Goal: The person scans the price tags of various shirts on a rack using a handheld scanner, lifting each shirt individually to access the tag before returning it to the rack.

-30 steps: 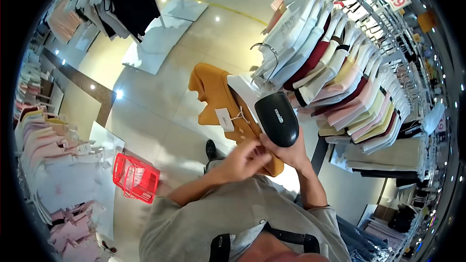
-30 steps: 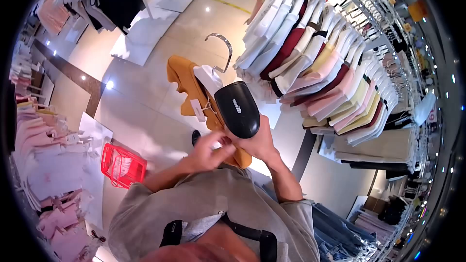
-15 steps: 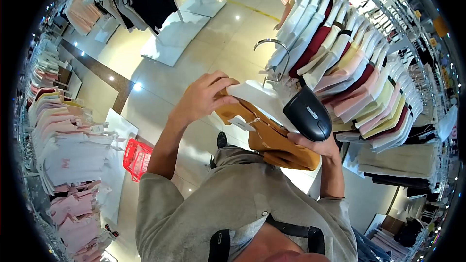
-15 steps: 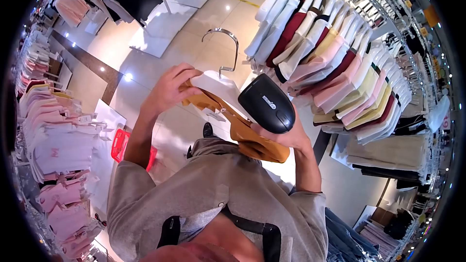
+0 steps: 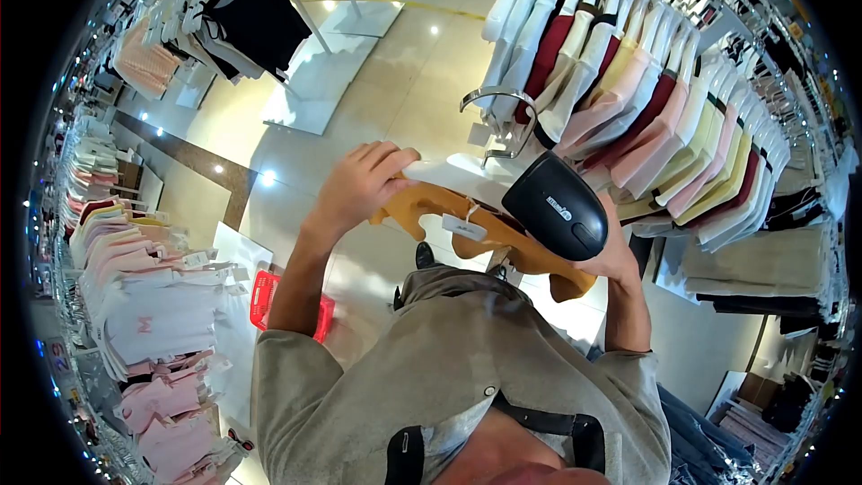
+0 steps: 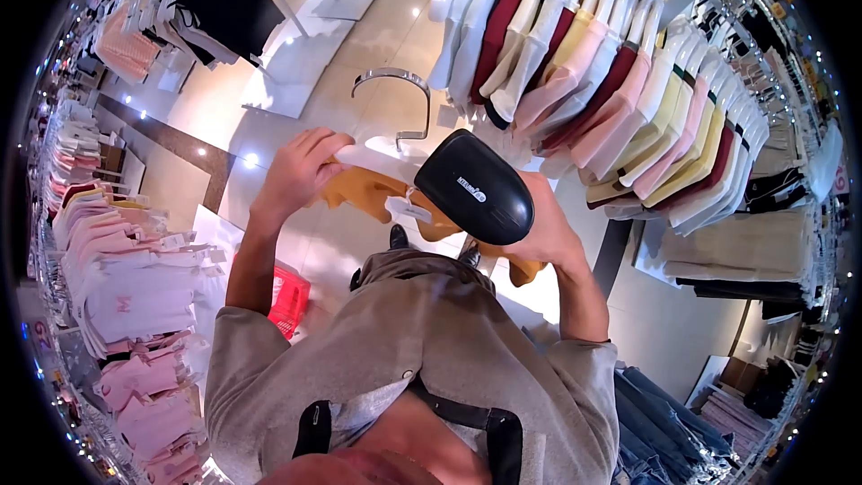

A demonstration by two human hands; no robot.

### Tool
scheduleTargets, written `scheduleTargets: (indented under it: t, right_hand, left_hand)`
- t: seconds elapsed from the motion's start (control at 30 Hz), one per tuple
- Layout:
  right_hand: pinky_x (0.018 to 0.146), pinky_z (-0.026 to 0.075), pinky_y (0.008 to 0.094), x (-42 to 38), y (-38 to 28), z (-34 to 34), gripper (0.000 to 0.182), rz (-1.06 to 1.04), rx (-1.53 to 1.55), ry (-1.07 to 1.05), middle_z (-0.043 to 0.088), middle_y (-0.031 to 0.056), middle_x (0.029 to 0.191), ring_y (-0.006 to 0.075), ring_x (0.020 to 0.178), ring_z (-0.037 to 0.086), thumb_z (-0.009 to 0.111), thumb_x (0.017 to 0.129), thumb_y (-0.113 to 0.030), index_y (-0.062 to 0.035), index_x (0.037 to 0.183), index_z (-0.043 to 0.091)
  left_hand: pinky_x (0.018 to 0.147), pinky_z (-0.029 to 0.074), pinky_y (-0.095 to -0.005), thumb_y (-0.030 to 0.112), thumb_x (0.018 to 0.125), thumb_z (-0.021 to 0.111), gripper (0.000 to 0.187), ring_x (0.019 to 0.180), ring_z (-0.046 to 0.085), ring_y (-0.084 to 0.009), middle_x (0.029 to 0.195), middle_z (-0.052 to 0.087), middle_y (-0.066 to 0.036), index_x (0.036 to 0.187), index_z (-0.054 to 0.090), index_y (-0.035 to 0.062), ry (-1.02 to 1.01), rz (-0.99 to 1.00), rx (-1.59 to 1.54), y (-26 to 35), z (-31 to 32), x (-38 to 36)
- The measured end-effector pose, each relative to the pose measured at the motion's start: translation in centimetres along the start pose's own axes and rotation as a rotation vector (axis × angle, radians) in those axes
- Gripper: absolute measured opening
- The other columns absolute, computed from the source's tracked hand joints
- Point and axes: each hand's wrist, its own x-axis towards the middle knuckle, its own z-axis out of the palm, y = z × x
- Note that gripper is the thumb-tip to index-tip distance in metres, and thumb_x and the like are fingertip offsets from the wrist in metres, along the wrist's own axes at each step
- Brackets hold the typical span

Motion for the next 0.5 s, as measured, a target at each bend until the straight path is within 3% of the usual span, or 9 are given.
scheduleTargets:
  t: [0.1,0.2,0.5]
  right_hand:
    - [0.076,0.051,0.0303,-0.4,0.8,-0.8,0.052,-0.001,-0.002,-0.021,0.068,0.0128,0.084,0.0171,0.071,0.059,0.082,0.059,-0.02,0.0031,0.102,0.064]
    - [0.079,0.051,0.0309,0.1,0.0,-0.8,0.054,-0.033,-0.055,-0.044,0.069,0.0141,0.089,0.0171,0.074,0.062,0.081,0.061,-0.02,0.0039,0.106,0.064]
    - [0.091,0.048,0.0308,-0.2,0.6,-1.1,0.07,-0.126,-0.164,0.145,0.067,0.0173,0.105,0.0177,0.093,0.063,0.08,0.062,-0.01,0.0045,0.126,0.056]
  left_hand:
    - [0.078,0.051,-0.0406,0.006,0.073,0.076,0.039,0.092,0.062,-0.0323,0.102,0.064,-0.01,0.109,0.061,0.0071,-0.045,-0.029,0.05,-0.6,-0.3,-0.4]
    - [0.078,0.049,-0.0374,0.013,0.08,0.073,0.032,0.088,0.06,-0.0288,0.094,0.06,-0.007,0.109,0.059,0.0104,0.007,-0.07,0.023,0.0,0.0,-0.2]
    - [0.069,0.051,-0.0399,-0.002,0.071,0.072,0.04,0.085,0.064,-0.0333,0.096,0.065,-0.011,0.108,0.06,0.0073,0.093,-0.188,0.167,2.1,-2.6,0.9]
